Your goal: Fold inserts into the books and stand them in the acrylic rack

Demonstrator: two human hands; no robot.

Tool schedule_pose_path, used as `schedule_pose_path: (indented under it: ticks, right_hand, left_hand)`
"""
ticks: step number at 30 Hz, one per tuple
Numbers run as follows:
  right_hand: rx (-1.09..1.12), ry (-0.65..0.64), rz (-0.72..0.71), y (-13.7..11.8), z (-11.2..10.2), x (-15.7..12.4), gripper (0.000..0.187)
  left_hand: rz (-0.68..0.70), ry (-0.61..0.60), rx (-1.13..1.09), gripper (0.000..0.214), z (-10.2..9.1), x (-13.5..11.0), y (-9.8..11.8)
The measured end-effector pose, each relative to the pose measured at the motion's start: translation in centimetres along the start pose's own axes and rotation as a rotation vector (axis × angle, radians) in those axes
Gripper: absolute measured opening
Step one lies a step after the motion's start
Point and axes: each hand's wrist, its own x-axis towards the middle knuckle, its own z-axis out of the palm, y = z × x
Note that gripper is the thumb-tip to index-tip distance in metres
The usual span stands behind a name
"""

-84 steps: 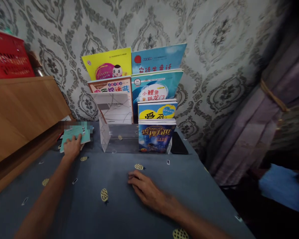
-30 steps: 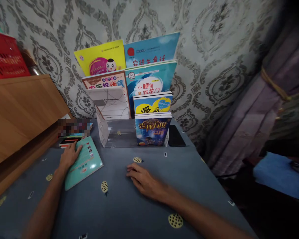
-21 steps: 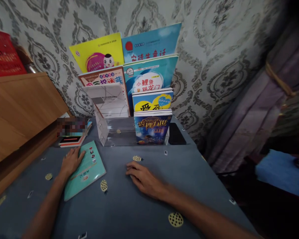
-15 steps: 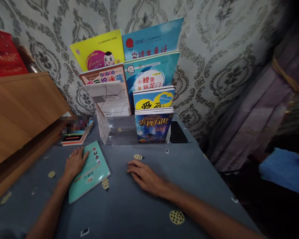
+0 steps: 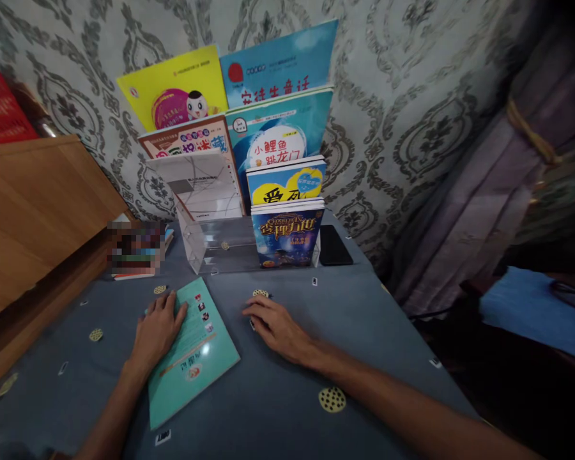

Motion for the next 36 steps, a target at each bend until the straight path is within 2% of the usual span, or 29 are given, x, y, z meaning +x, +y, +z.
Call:
schedule_pose_path:
  ticks: [6, 15, 24, 29, 33, 36]
  right_hand:
    - [-0.054, 0.019, 0.112, 0.1, -0.6, -0.1, 0.03]
    - [-0.24, 0.012, 0.257, 3.0, -2.5, -1.0, 0.036]
    - [-0.196, 0.059, 0.276, 3.7, -4.8, -2.1, 0.038]
    - [-0.208, 0.09, 0.275, 4.3, -5.6, -2.1, 0.037]
    - [-0.267, 0.104, 0.278, 4.9, -6.3, -2.4, 0.038]
    - [-0.301, 0.09, 0.278, 4.9, -6.5, -2.5, 0.037]
  left_hand:
    - [0.112, 0.055, -0.031, 0.056, 0.7, -1.0, 2.3]
    - [0.264, 0.058, -0.076, 0.053, 0.2, -1.4, 6.7]
    - [0.39, 0.065, -0.175, 0.051, 0.0, -0.6, 12.8]
    - [0.449, 0.073, -0.234, 0.051, -0.1, 0.1, 15.3]
    - [0.479, 0.063, -0.263, 0.052, 0.0, 0.5, 16.4]
    - [0.506, 0.092, -0.352, 0.05, 0.5, 1.1, 15.9]
